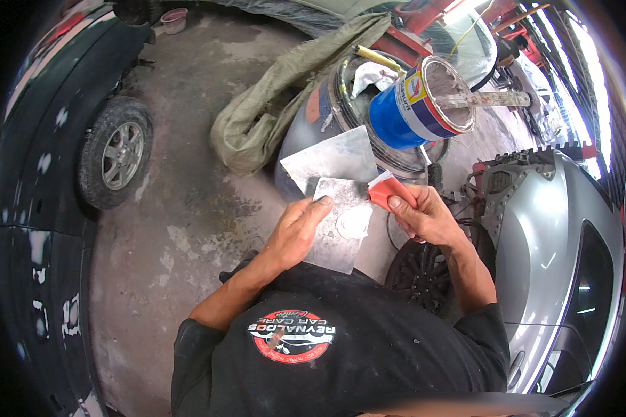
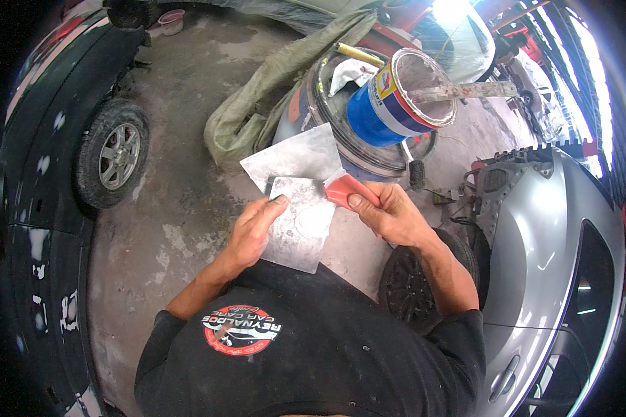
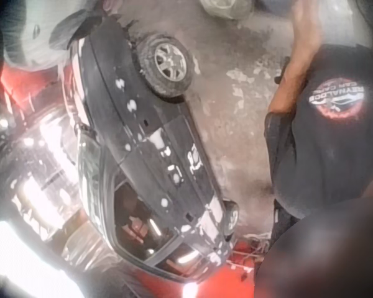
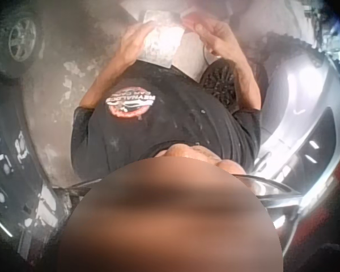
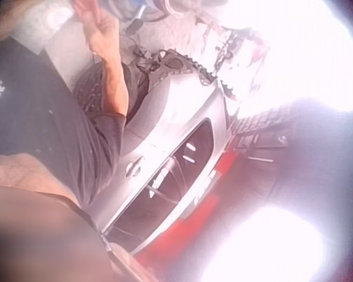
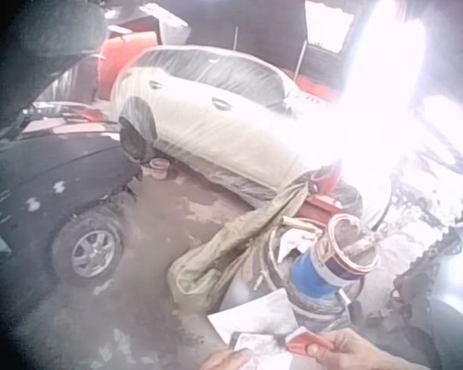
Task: The person applies pink body filler to a car's trunk lid using a metal spreader, smoothing it across the surface. They then mix additional filler on a separate metal plate and apply it to the car's hood area.
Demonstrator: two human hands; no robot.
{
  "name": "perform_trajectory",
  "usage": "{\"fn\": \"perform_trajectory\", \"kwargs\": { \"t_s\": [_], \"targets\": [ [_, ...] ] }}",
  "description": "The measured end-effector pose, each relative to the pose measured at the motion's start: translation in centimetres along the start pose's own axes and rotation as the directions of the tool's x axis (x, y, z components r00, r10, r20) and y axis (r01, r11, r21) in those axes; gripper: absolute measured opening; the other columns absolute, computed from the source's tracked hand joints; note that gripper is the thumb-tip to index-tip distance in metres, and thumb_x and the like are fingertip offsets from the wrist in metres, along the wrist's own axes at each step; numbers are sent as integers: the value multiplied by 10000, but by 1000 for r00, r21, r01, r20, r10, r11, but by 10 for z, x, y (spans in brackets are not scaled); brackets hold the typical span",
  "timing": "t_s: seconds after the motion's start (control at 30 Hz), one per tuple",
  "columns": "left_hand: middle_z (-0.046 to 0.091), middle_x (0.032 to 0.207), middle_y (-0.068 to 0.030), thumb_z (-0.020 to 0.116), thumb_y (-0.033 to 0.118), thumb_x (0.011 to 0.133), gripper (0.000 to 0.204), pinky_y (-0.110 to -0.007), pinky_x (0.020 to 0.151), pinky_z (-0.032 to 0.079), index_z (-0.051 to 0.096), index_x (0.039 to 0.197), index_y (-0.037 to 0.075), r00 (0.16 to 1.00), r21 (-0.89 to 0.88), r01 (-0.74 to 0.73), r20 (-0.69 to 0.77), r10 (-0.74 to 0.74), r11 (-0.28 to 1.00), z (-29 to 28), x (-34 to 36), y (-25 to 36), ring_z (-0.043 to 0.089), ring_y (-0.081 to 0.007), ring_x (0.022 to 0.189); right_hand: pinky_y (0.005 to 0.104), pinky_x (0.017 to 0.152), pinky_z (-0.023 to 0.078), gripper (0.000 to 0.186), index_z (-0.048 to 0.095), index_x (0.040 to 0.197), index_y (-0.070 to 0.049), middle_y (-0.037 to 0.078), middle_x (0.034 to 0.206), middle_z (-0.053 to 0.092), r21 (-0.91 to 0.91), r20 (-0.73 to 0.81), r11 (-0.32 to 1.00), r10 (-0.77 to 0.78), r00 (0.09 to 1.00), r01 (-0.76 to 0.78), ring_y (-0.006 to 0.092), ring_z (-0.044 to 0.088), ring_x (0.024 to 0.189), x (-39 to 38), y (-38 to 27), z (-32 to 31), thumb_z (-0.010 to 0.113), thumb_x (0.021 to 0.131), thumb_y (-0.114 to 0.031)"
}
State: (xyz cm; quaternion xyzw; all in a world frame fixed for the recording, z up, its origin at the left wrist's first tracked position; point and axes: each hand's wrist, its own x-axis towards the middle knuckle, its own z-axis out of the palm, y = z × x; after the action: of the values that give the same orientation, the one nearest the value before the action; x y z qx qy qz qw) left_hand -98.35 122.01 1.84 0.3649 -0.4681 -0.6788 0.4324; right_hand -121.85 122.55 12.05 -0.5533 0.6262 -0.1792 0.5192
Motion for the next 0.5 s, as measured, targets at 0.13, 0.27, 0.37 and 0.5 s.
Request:
{"fn": "perform_trajectory", "kwargs": {
  "t_s": [0.13,0.27,0.37,0.5],
  "targets": [
    [515,723,-1,485,358,1003,426,-290,667,382,604,877,-31,1000,30,14,11,-14,999,-3,0,4,440,-93,729,228,512,312,239,690,1012,-22,-86,620,447,3,-13,998,-64,998,64,15,362,582,2,-2,5,588,994,-238],
    [618,833,-25,482,362,1005,437,-268,738,416,638,991,-46,1000,-70,3,27,-1,998,-4,-1,5,513,-99,804,245,524,310,230,686,958,-4,-79,627,448,-62,-73,992,-115,991,110,28,356,601,7,-1,9,589,990,-210],
    [662,932,-48,487,356,1005,437,-262,798,430,648,1066,-46,999,-119,18,43,-13,993,-5,-1,2,555,-104,872,249,521,316,243,682,916,8,-72,627,457,-85,-95,986,-150,984,142,37,364,593,10,3,10,598,983,-210],
    [656,976,-62,514,315,995,387,-262,821,443,644,1075,-40,986,-308,165,60,-154,937,-7,0,-2,570,-112,918,246,522,324,268,687,898,19,-68,623,467,-114,-124,990,-101,987,87,39,377,591,14,5,10,621,970,-230]
  ]
}}
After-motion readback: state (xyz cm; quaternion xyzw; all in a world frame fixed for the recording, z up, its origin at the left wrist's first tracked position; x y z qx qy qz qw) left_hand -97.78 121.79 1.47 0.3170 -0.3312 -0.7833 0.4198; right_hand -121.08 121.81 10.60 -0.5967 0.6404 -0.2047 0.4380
